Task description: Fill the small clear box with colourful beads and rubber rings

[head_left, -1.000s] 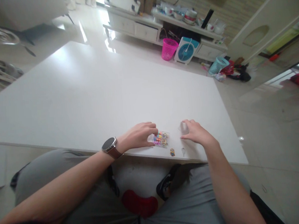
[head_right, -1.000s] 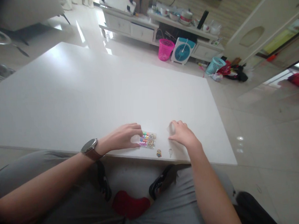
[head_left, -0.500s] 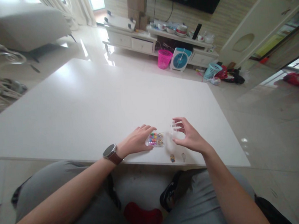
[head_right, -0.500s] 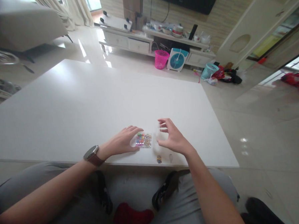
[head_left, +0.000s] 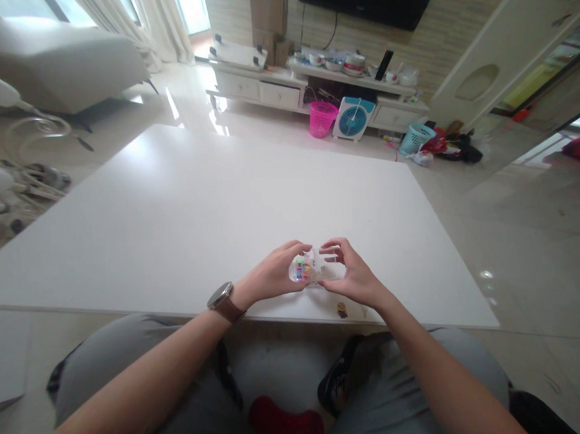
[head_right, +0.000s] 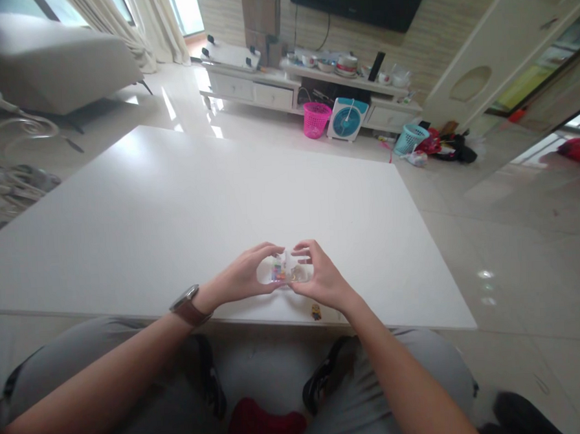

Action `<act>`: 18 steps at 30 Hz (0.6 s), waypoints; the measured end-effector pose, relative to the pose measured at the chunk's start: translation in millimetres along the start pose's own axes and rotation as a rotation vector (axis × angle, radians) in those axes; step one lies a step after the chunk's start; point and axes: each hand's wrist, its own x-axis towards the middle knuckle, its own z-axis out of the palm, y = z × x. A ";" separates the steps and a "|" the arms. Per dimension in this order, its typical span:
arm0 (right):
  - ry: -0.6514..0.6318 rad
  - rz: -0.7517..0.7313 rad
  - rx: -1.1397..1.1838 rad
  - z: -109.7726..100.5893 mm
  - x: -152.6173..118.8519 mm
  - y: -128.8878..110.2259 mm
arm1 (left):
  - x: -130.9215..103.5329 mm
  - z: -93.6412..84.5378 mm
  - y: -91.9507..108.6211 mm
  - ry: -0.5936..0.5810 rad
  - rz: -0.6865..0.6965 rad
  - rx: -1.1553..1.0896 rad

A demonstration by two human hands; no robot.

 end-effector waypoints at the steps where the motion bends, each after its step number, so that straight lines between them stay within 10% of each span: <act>1: -0.008 -0.006 -0.080 1.0 0.2 -0.2 | -0.2 -1.4 -1.0 -0.011 0.002 0.024; 18: -0.186 -0.042 -0.484 9.4 5.4 16.9 | -2.3 -0.6 -9.1 -0.182 -0.079 0.135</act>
